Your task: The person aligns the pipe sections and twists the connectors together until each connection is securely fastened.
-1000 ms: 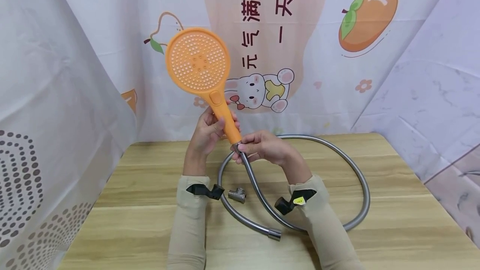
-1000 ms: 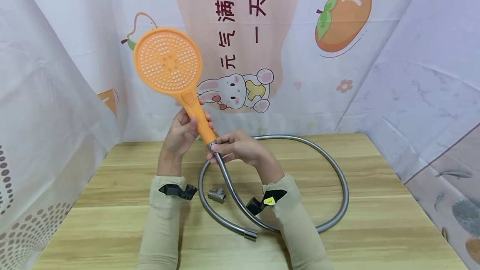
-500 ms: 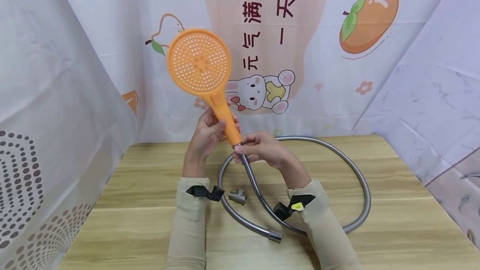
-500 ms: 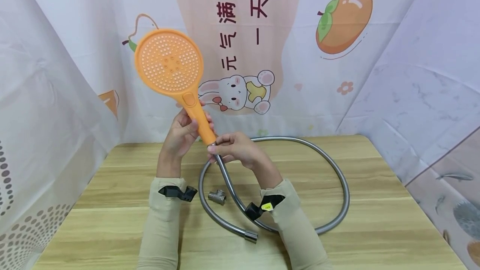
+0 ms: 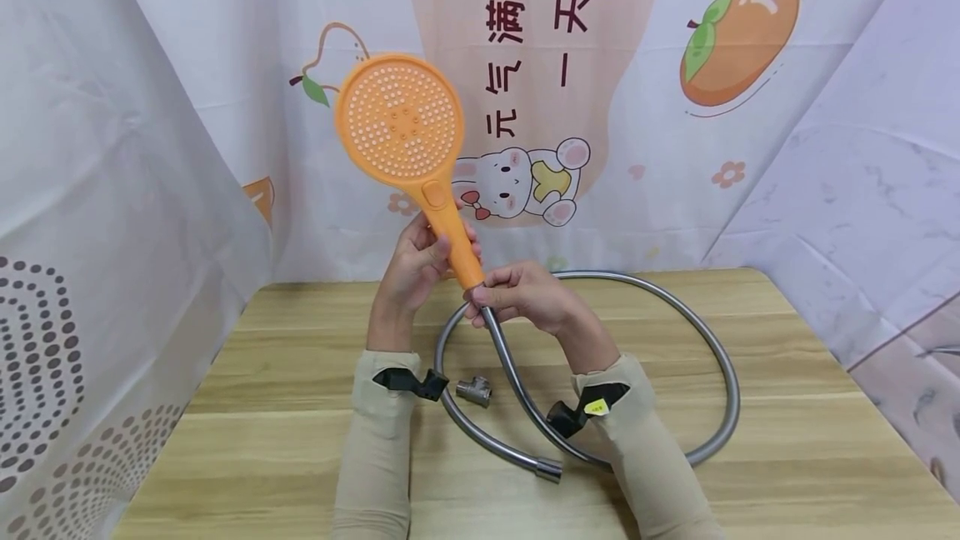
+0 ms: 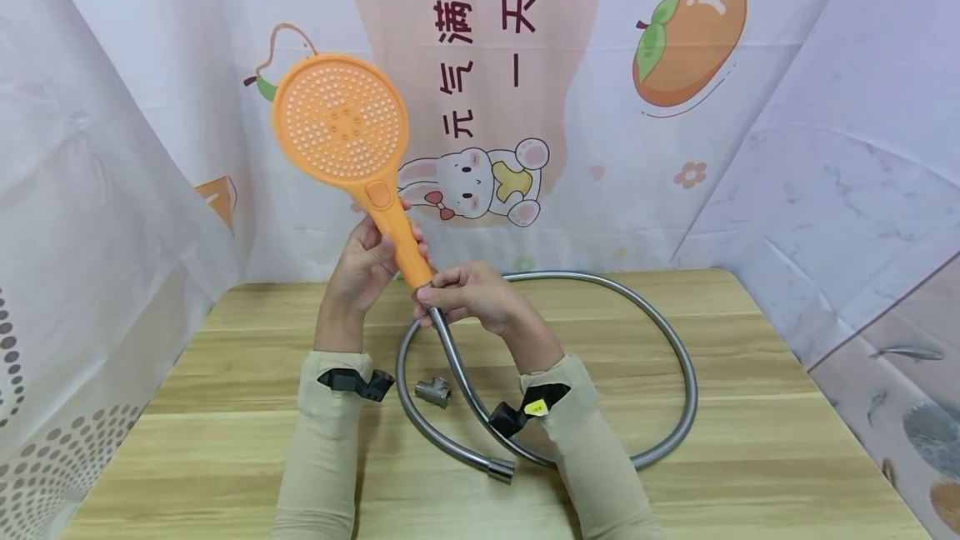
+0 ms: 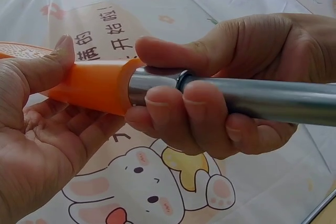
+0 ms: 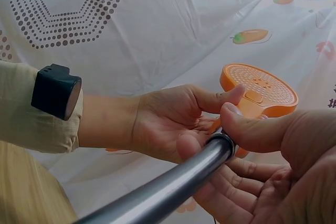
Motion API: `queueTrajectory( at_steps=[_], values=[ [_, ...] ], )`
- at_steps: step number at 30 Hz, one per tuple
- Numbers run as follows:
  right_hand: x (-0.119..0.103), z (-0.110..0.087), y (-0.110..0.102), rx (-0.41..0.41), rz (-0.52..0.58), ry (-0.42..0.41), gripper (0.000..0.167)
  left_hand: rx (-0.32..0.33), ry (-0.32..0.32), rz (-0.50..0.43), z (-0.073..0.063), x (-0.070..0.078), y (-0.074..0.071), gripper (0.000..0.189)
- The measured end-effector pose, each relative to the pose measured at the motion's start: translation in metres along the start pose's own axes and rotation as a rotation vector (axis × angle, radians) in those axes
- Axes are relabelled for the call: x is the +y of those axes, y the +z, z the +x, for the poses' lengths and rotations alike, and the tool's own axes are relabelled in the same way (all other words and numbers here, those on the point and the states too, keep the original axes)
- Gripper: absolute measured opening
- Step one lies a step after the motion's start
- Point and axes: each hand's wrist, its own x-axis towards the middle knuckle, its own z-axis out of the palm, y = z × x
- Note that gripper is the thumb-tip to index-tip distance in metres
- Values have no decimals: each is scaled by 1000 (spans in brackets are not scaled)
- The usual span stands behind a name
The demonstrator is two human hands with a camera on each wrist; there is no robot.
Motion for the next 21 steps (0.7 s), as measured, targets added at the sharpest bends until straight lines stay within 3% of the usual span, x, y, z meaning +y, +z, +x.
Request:
queueTrajectory(
  at_steps=[10,16,21],
  values=[
    [2,4,1,-21,21,10,33,-21,1,-18,1,-3,0,53],
    [4,7,-1,-69,79,0,25,-48,-8,-36,2,-4,-4,52],
    [6,10,-3,-125,132,15,34,-55,-13,-53,3,-3,-5,52]
  ],
)
